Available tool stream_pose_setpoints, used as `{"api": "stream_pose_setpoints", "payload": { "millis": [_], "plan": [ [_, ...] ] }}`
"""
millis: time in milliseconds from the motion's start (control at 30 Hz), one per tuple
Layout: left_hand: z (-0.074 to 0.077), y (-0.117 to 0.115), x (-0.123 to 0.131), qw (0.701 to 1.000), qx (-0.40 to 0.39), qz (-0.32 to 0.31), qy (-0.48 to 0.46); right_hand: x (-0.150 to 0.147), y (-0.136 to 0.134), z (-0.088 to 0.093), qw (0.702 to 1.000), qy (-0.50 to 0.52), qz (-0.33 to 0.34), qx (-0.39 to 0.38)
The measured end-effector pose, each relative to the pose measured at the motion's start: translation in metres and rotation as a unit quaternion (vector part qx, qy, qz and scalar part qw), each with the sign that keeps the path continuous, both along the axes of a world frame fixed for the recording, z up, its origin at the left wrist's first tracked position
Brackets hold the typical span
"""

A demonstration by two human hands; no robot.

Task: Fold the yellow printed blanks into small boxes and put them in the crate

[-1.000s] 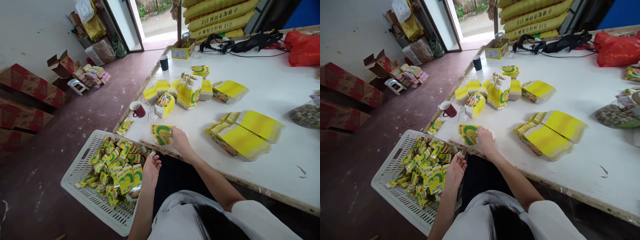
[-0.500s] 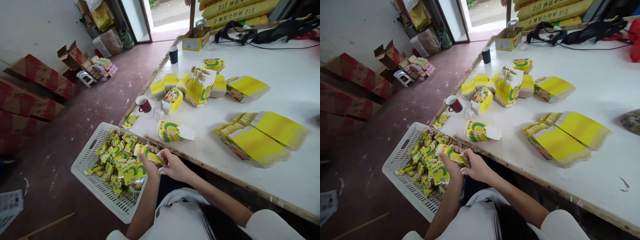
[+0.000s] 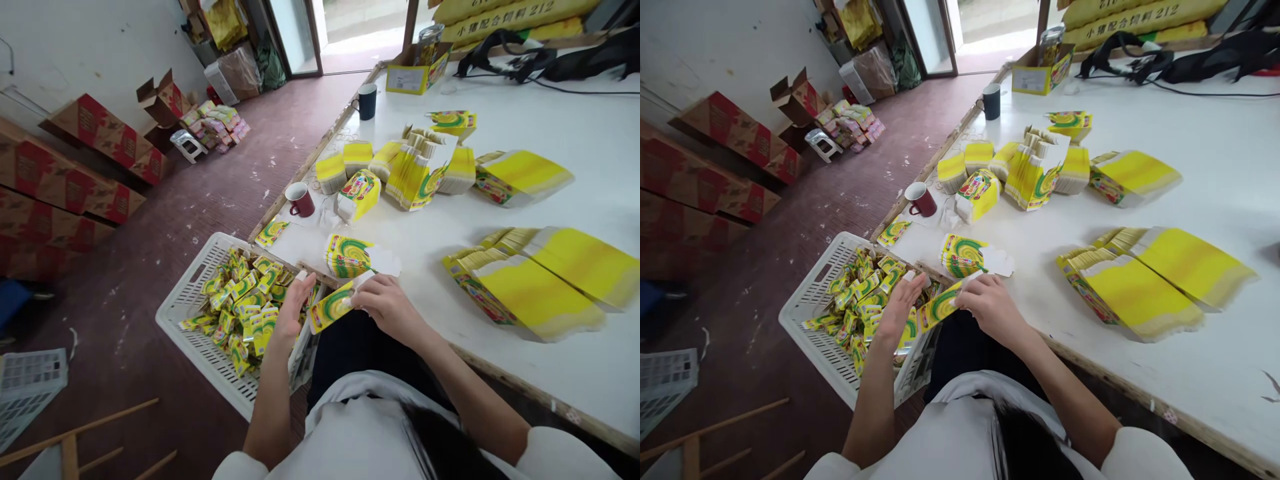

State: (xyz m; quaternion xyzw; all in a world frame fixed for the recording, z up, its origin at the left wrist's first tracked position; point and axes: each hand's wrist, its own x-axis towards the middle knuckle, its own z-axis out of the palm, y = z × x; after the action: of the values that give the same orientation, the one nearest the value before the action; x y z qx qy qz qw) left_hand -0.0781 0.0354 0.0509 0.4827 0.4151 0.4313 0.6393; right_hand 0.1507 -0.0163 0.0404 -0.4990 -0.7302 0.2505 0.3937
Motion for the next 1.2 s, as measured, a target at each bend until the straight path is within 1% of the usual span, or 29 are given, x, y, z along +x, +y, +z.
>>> {"api": "stream_pose_setpoints", "payload": {
  "millis": [33, 67, 100, 133, 167, 200, 233, 267, 300, 333, 400, 433, 467, 500, 533, 600, 667, 700, 733, 767, 833, 900, 933, 1000, 1067, 1200],
  "plan": [
    [0.003, -0.001, -0.001, 0.997, 0.008, -0.052, 0.056, -0.003, -0.001, 0.002, 1.0, -0.016, 0.017, 0.02],
    [0.004, -0.003, 0.0, 0.988, 0.019, -0.096, 0.119, -0.007, -0.002, 0.003, 0.999, -0.015, 0.024, 0.042],
    [0.005, -0.007, 0.004, 0.975, 0.033, -0.13, 0.18, -0.012, -0.002, 0.003, 0.998, 0.004, 0.011, 0.065],
    [0.004, -0.011, 0.01, 0.961, 0.05, -0.145, 0.229, -0.018, -0.002, 0.002, 0.995, 0.041, -0.027, 0.083],
    [0.002, -0.015, 0.017, 0.952, 0.071, -0.138, 0.265, -0.024, -0.001, 0.0, 0.988, 0.093, -0.085, 0.088],
    [0.0, -0.019, 0.023, 0.945, 0.094, -0.116, 0.291, -0.03, 0.0, -0.002, 0.974, 0.156, -0.149, 0.076],
    [-0.003, -0.022, 0.029, 0.94, 0.118, -0.086, 0.307, -0.034, 0.002, -0.005, 0.953, 0.227, -0.198, 0.043],
    [-0.006, -0.025, 0.034, 0.936, 0.14, -0.061, 0.317, -0.038, 0.003, -0.008, 0.928, 0.301, -0.219, -0.009],
    [-0.01, -0.027, 0.037, 0.932, 0.161, -0.042, 0.321, -0.041, 0.005, -0.011, 0.902, 0.371, -0.207, -0.073],
    [-0.013, -0.029, 0.039, 0.93, 0.179, -0.032, 0.318, -0.042, 0.007, -0.014, 0.876, 0.431, -0.164, -0.14],
    [-0.018, -0.03, 0.04, 0.933, 0.199, -0.032, 0.299, -0.041, 0.01, -0.018, 0.828, 0.503, -0.048, -0.244],
    [-0.02, -0.03, 0.039, 0.935, 0.204, -0.033, 0.289, -0.04, 0.011, -0.02, 0.813, 0.513, -0.007, -0.274],
    [-0.022, -0.03, 0.038, 0.936, 0.206, -0.03, 0.282, -0.038, 0.013, -0.021, 0.811, 0.511, 0.013, -0.286],
    [-0.022, -0.029, 0.037, 0.937, 0.208, -0.025, 0.281, -0.035, 0.014, -0.022, 0.82, 0.498, 0.012, -0.284],
    [-0.022, -0.028, 0.037, 0.936, 0.207, -0.021, 0.283, -0.034, 0.015, -0.023, 0.836, 0.477, -0.002, -0.271],
    [-0.022, -0.025, 0.037, 0.936, 0.195, -0.024, 0.292, -0.031, 0.015, -0.023, 0.88, 0.419, -0.016, -0.224],
    [-0.021, -0.022, 0.038, 0.947, 0.159, -0.029, 0.277, -0.031, 0.013, -0.022, 0.923, 0.347, 0.017, -0.167],
    [-0.021, -0.021, 0.04, 0.957, 0.136, -0.024, 0.255, -0.031, 0.011, -0.022, 0.939, 0.312, 0.041, -0.14],
    [-0.021, -0.02, 0.042, 0.966, 0.116, -0.014, 0.23, -0.031, 0.009, -0.022, 0.951, 0.281, 0.058, -0.118],
    [-0.021, -0.02, 0.044, 0.972, 0.104, 0.001, 0.209, -0.032, 0.007, -0.023, 0.959, 0.257, 0.059, -0.1],
    [-0.021, -0.019, 0.045, 0.972, 0.109, 0.037, 0.205, -0.031, 0.005, -0.028, 0.97, 0.231, 0.014, -0.077],
    [-0.018, -0.019, 0.044, 0.958, 0.135, 0.064, 0.243, -0.028, 0.006, -0.035, 0.975, 0.211, -0.029, -0.066],
    [-0.016, -0.019, 0.042, 0.95, 0.147, 0.067, 0.267, -0.026, 0.006, -0.038, 0.978, 0.196, -0.031, -0.063],
    [-0.01, -0.018, 0.035, 0.937, 0.162, 0.054, 0.305, -0.02, 0.007, -0.044, 0.986, 0.151, 0.003, -0.066],
    [-0.004, -0.016, 0.027, 0.93, 0.173, 0.023, 0.325, -0.014, 0.007, -0.045, 0.991, 0.107, 0.044, -0.072],
    [0.002, -0.014, 0.017, 0.92, 0.196, -0.032, 0.337, 0.001, 0.007, -0.033, 0.99, 0.074, 0.094, -0.07]
  ]
}}
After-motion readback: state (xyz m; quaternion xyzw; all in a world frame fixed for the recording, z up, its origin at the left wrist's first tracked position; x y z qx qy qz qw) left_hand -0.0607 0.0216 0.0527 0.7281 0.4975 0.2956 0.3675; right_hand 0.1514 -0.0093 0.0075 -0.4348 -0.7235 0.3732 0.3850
